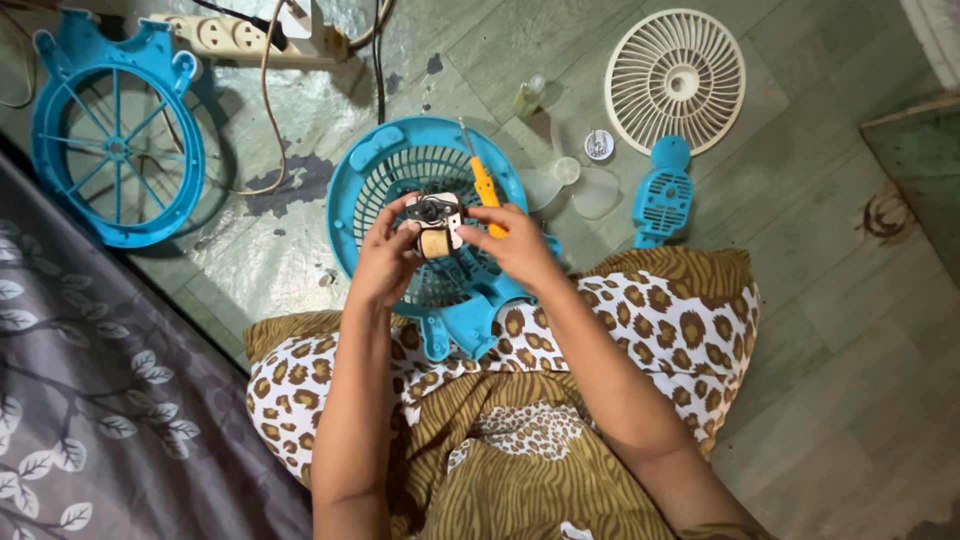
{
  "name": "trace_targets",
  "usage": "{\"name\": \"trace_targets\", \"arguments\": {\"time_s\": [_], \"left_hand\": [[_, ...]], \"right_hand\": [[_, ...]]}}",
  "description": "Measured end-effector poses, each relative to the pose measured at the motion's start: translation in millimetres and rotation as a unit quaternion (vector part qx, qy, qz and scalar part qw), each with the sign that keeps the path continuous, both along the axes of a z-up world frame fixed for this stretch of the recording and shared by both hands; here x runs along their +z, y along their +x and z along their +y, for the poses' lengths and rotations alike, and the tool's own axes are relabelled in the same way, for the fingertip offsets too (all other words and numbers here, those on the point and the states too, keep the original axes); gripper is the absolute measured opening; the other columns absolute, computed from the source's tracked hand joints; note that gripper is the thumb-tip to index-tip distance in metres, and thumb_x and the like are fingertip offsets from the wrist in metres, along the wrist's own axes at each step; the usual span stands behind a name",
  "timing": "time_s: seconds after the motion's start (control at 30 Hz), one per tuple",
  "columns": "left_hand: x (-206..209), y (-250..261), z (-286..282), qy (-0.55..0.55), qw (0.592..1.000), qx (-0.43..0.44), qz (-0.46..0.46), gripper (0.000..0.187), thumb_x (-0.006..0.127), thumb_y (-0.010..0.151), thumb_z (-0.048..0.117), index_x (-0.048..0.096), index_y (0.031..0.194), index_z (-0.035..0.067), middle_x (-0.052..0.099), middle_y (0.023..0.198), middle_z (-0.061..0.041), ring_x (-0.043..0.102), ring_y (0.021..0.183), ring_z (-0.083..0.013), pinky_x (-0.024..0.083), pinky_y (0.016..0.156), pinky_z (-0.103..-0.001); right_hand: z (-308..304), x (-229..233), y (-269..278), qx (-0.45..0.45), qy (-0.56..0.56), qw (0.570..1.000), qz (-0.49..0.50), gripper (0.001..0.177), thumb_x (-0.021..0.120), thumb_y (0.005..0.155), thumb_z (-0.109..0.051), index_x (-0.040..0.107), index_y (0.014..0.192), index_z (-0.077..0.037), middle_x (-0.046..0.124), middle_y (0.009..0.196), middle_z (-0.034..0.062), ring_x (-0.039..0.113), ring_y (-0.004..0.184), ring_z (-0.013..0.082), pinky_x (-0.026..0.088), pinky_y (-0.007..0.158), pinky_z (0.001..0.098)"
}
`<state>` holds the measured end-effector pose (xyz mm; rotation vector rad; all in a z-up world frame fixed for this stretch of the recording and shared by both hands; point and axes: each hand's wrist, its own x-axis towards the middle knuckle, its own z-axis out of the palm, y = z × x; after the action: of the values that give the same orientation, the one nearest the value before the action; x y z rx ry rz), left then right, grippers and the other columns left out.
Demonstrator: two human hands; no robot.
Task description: The person sits on the floor and uses a screwdriver to adjust components inside the motor housing of a disassembled blue electric fan. They repeatedly insert the screwdriver into the motor area and rotate it while holding the fan cage steady.
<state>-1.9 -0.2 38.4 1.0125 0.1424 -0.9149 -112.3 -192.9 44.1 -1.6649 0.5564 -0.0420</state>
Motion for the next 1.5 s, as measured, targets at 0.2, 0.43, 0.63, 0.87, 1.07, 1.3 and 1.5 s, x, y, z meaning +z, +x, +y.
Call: {"name": "trace_targets", "arguments": {"time_s": [0.2, 0.43, 0.63, 0.87, 1.07, 1.3, 1.5], "left_hand": [[-4, -6, -1, 0.042, 0.997, -0.004, -0.061, 0.045, 0.055, 0.1, 0.003, 0.049, 0.144, 0.008, 0.065, 0.121, -0.004, 0.066, 0.101, -0.0155, 0.056, 0.075, -0.03], [-3, -9, -1, 0.034, 0.996, -0.003, -0.088, 0.045, 0.056, 0.102, 0.005, 0.049, 0.146, 0.01, 0.066, 0.114, -0.001, 0.063, 0.097, -0.0113, 0.05, 0.07, -0.024], [6, -13, -1, 0.034, 0.992, 0.008, -0.12, 0.049, 0.055, 0.1, 0.002, 0.043, 0.147, 0.015, 0.067, 0.111, -0.005, 0.066, 0.095, -0.0126, 0.054, 0.072, -0.025], [6, -16, -4, 0.026, 0.988, 0.0, -0.153, 0.041, 0.052, 0.101, -0.004, 0.042, 0.136, 0.014, 0.067, 0.112, -0.009, 0.065, 0.093, -0.0138, 0.055, 0.074, -0.028], [4, -17, 0, 0.029, 0.983, -0.006, -0.181, 0.03, 0.051, 0.102, -0.003, 0.047, 0.128, 0.011, 0.068, 0.11, -0.01, 0.065, 0.096, -0.014, 0.053, 0.08, -0.028], [2, -14, -4, 0.044, 0.976, 0.023, -0.212, 0.033, 0.051, 0.099, -0.007, 0.049, 0.128, 0.009, 0.066, 0.119, -0.008, 0.064, 0.102, -0.0139, 0.053, 0.086, -0.029], [-10, -13, -3, 0.013, 0.973, 0.063, -0.22, 0.056, 0.049, 0.099, -0.008, 0.036, 0.15, 0.01, 0.067, 0.122, -0.009, 0.064, 0.111, -0.0147, 0.05, 0.099, -0.028]], "right_hand": [[9, -21, -5, -0.017, -0.059, 0.998, -0.021, 0.052, 0.088, 0.081, -0.026, 0.071, 0.12, 0.002, 0.065, 0.108, 0.0086, 0.065, 0.103, 0.0195, 0.051, 0.092, 0.0307], [9, -13, -1, -0.03, -0.01, 0.999, -0.042, 0.049, 0.088, 0.083, -0.022, 0.07, 0.123, 0.001, 0.064, 0.109, 0.0084, 0.063, 0.103, 0.0184, 0.052, 0.09, 0.0295], [9, 42, 2, -0.037, -0.18, 0.98, -0.078, 0.045, 0.087, 0.081, -0.013, 0.073, 0.124, -0.012, 0.055, 0.11, 0.0088, 0.06, 0.097, 0.0222, 0.052, 0.088, 0.0309], [-2, 64, 13, 0.051, -0.216, 0.957, -0.187, 0.029, 0.085, 0.084, -0.009, 0.076, 0.111, -0.011, 0.056, 0.111, 0.0089, 0.065, 0.104, 0.0234, 0.053, 0.091, 0.0333], [3, 59, 13, 0.055, -0.227, 0.956, -0.175, 0.024, 0.084, 0.086, -0.008, 0.077, 0.109, -0.01, 0.058, 0.109, 0.0069, 0.064, 0.1, 0.022, 0.052, 0.088, 0.032], [3, 83, 5, 0.034, -0.255, 0.951, -0.173, 0.03, 0.071, 0.098, -0.002, 0.072, 0.127, -0.01, 0.06, 0.118, 0.0113, 0.064, 0.108, 0.0262, 0.052, 0.097, 0.0344], [-6, 135, -34, -0.007, -0.335, 0.94, -0.063, 0.035, 0.073, 0.09, -0.003, 0.064, 0.124, -0.001, 0.07, 0.118, 0.017, 0.07, 0.108, 0.0319, 0.056, 0.091, 0.0388]]}}
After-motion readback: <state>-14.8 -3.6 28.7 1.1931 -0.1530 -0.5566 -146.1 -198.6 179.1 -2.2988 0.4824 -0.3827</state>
